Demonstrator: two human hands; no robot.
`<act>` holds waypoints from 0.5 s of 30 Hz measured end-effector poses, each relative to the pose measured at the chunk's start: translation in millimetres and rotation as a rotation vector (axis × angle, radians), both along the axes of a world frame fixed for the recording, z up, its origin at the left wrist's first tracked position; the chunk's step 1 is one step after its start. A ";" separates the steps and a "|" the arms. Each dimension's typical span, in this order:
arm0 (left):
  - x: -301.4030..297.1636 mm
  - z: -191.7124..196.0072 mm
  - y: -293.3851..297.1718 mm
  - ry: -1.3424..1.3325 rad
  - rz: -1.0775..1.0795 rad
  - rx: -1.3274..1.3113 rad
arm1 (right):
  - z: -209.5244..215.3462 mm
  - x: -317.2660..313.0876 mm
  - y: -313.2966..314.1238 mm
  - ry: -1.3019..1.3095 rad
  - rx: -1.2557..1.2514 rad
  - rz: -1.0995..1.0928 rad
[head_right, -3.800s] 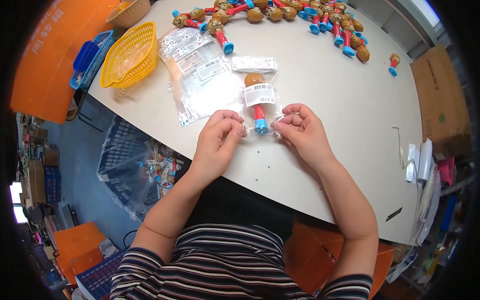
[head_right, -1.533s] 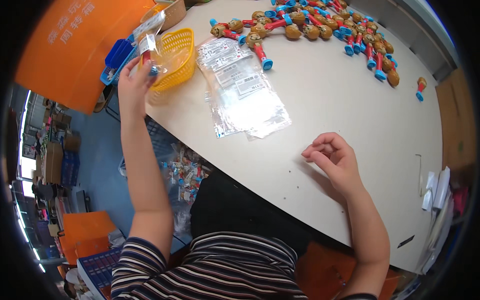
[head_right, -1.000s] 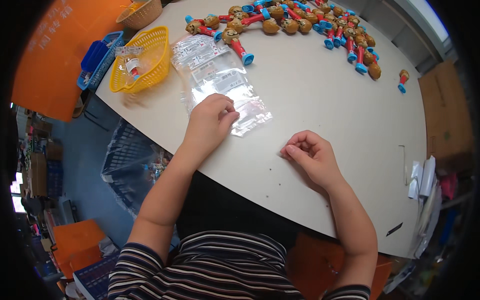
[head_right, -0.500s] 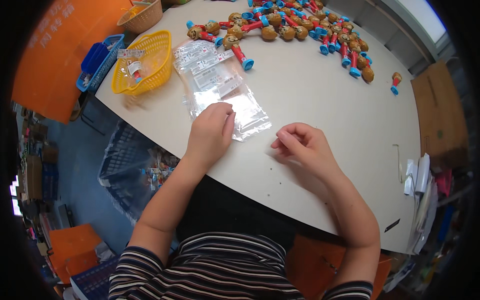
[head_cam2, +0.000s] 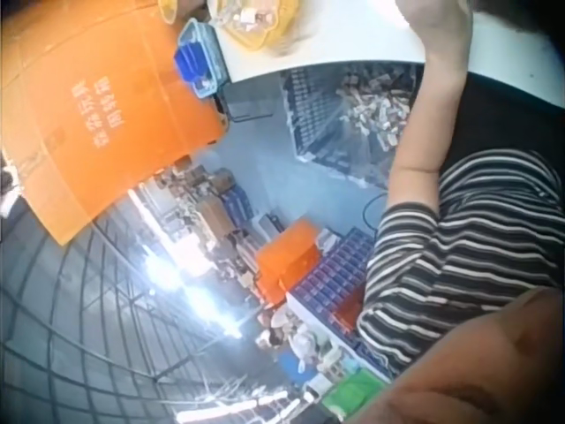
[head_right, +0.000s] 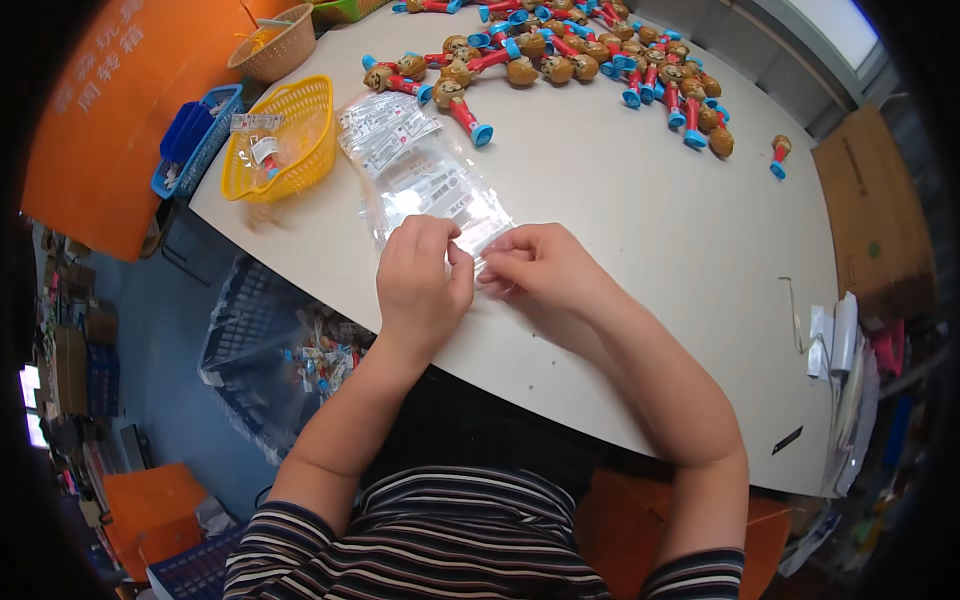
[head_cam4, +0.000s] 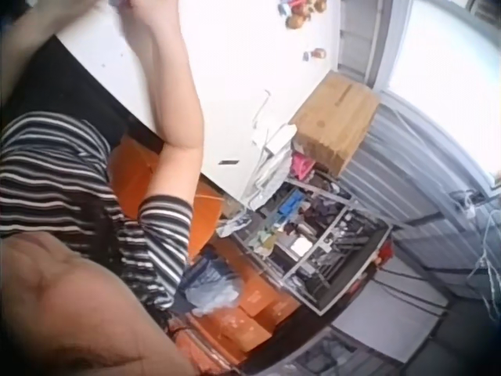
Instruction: The person is placing small toy items into clear plastic bags and sealing them by hand.
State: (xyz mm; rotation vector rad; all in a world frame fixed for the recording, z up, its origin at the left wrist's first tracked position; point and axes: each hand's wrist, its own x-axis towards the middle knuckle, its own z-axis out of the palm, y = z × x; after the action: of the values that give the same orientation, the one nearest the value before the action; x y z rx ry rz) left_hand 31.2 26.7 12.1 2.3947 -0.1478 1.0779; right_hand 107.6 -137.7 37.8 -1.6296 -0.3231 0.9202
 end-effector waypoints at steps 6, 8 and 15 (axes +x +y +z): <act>-5.1 -6.5 15.7 0.218 -0.037 0.050 | 18.8 67.1 29.4 -0.393 -0.147 -0.090; -3.8 -8.4 12.6 0.263 -0.095 0.008 | 6.4 89.7 45.1 -0.647 -0.245 -0.191; -2.8 -19.3 4.1 0.266 -0.069 -0.034 | -31.9 130.6 85.2 -1.106 -0.564 -0.259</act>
State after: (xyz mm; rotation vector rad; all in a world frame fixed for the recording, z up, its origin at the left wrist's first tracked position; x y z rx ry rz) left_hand 28.4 30.8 -7.3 2.4561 -0.1180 0.7165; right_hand 238.2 -52.4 5.9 -2.5330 -0.6062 -0.2084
